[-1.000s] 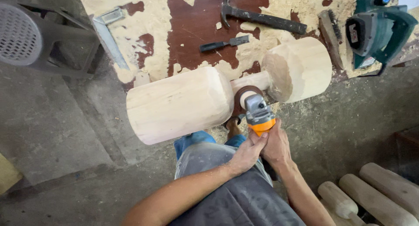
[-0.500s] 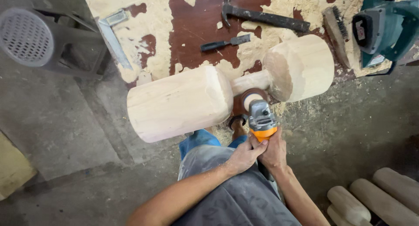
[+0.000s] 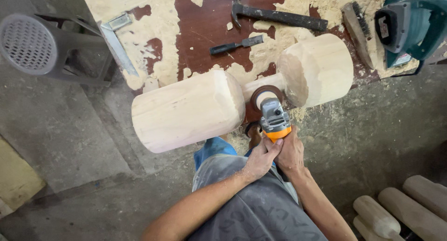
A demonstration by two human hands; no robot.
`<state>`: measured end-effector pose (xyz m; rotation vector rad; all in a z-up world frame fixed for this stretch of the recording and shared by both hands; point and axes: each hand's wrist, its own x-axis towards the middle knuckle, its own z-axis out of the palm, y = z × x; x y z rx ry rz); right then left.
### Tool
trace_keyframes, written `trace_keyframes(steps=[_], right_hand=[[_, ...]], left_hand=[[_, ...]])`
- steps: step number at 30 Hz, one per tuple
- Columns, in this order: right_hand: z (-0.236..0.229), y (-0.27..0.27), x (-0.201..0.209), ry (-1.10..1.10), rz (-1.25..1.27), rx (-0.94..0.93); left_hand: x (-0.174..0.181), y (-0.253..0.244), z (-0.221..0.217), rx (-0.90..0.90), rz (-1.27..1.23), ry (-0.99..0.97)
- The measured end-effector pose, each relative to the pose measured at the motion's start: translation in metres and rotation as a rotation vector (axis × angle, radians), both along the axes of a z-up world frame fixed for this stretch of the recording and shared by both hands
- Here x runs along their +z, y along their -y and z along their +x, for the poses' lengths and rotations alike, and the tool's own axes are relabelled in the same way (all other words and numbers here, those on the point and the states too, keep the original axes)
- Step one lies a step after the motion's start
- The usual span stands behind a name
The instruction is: The person uses an angle grinder with a sanding disc to smooth the surface of a wooden mallet. They hold the mallet with one hand and move the grinder along its body and handle, then briefly inspect the finished surface.
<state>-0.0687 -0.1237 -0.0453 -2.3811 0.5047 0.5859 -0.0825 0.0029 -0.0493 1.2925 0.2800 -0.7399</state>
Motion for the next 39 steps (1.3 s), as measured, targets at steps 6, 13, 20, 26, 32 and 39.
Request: trace_keyframes(steps=[6, 13, 20, 26, 32, 39], right_hand=[[0.004, -0.007, -0.002, -0.019, -0.008, 0.046], [0.008, -0.008, 0.001, -0.025, -0.010, 0.059], [0.013, -0.013, 0.004, -0.019, -0.038, 0.010], [0.024, -0.018, 0.014, -0.033, -0.016, 0.064], [0.028, -0.019, 0.019, 0.000, -0.033, 0.013], [0.018, -0.015, 0.011, 0.031, 0.009, -0.015]], left_hand=[[-0.007, -0.002, -0.003, 0.088, -0.072, 0.010], [-0.004, -0.007, 0.002, 0.067, -0.013, -0.011], [0.002, -0.009, 0.011, 0.035, 0.004, -0.073], [0.002, -0.012, 0.013, 0.113, -0.005, 0.051], [0.009, -0.008, 0.021, 0.098, -0.005, -0.014], [0.013, -0.011, 0.023, 0.022, 0.082, 0.024]])
